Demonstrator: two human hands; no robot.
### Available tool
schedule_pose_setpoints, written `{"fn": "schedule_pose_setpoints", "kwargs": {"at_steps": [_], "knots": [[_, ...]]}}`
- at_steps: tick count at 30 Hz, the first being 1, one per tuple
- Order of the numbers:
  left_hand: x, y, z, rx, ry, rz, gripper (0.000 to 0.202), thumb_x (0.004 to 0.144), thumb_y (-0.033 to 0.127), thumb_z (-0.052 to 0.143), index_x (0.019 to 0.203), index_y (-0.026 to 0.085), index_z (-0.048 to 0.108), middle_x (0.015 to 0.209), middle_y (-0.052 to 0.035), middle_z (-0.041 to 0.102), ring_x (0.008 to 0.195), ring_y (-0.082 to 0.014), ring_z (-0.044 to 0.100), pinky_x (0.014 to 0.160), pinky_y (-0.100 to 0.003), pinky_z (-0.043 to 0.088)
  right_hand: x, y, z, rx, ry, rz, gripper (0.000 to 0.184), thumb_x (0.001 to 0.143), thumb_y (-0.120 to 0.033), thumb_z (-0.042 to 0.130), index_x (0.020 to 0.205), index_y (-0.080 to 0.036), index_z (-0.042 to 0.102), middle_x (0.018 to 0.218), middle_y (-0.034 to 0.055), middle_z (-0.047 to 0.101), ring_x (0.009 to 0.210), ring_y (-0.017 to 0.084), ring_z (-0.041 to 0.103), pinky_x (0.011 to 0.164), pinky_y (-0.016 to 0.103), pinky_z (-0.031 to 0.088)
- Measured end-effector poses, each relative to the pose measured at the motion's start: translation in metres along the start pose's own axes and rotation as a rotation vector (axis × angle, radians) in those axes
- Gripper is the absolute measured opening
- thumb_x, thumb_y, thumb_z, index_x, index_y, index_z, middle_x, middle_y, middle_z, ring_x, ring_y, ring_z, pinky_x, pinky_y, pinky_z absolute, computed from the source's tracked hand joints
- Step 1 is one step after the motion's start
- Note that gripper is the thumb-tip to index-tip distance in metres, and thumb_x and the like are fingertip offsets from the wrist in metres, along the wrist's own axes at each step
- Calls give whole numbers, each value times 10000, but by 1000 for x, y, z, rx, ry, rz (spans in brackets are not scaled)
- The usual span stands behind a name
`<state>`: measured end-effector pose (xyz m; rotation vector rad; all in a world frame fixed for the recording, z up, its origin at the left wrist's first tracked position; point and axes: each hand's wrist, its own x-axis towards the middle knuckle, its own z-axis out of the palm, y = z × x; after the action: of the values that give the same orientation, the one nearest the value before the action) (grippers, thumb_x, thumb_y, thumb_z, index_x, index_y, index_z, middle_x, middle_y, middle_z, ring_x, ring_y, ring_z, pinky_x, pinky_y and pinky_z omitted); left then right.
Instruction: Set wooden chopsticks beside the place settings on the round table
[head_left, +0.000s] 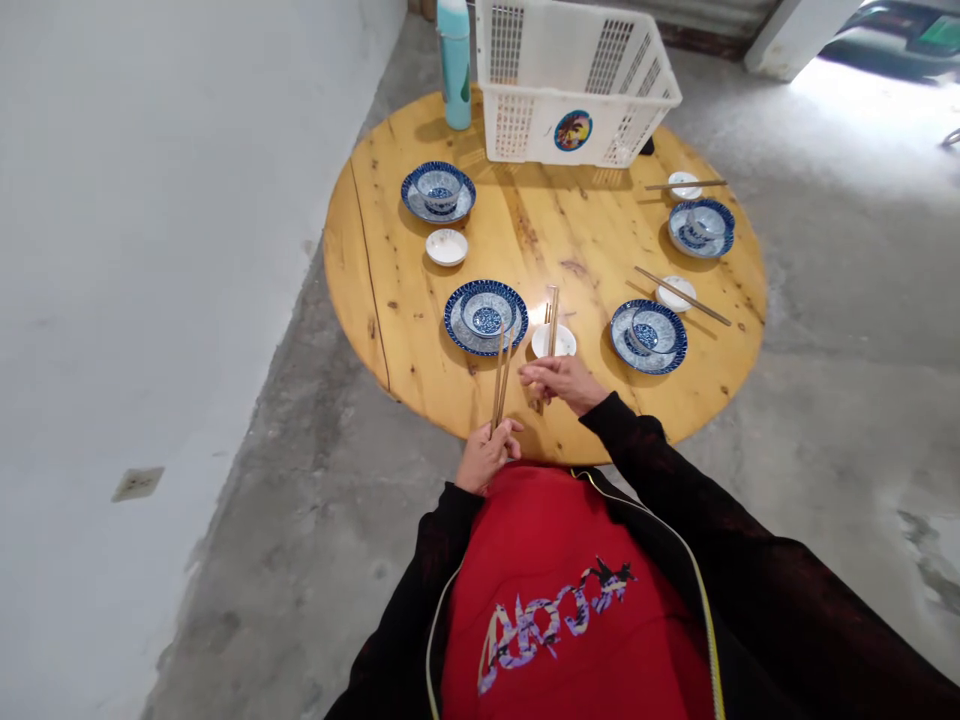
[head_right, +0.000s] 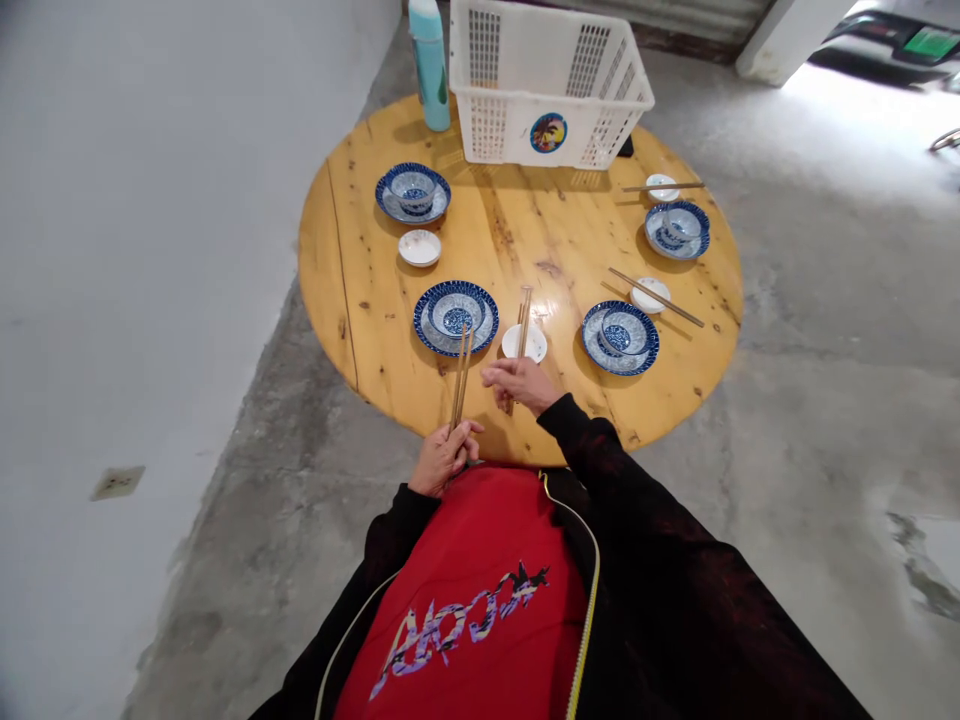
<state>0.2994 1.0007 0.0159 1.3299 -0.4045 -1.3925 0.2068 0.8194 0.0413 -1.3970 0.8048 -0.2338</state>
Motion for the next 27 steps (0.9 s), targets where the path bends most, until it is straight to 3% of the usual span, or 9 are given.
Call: {"fn": "schedule_pose_setpoints", "kwargs": {"at_steps": [3, 8, 15, 27], "knots": [[-4, 10, 5, -36, -116, -15, 424, 846, 525, 550, 920, 110, 585, 549, 26, 581, 337, -7, 277, 391, -186, 148, -13, 1, 25, 244, -119, 22, 358, 721, -450, 749, 869, -129, 696, 722, 33, 654, 463, 60, 476, 415, 196, 353], [-9, 14, 6, -73, -245, -61, 463, 855, 539, 542, 955, 91, 602, 568, 11, 592, 334, -9, 291, 367, -183, 135, -15, 5, 36, 396, -59, 19, 335, 677, -408, 800, 831, -120, 725, 700, 22, 638, 496, 54, 488, 433, 188, 356], [-17, 13, -7, -116, -256, -105, 522, 835, 579, 548, 980, 82, 618, 574, 9, 591, 326, -14, 296, 342, -178, 149, -12, 8, 42, 447, -69, 27, 315, 690, -390, 799, 819, -109, 739, 603, -1, 593, 492, 56, 492, 456, 188, 375], [-20, 15, -22, -111, -273, -123, 543, 819, 598, 553, 951, 78, 634, 549, -5, 596, 322, -14, 288, 344, -177, 117, -9, -3, 57, 432, -52, 46, 338, 648, -393, 820, 817, -109, 745, 604, -12, 577, 493, 51, 489, 449, 176, 406]]}}
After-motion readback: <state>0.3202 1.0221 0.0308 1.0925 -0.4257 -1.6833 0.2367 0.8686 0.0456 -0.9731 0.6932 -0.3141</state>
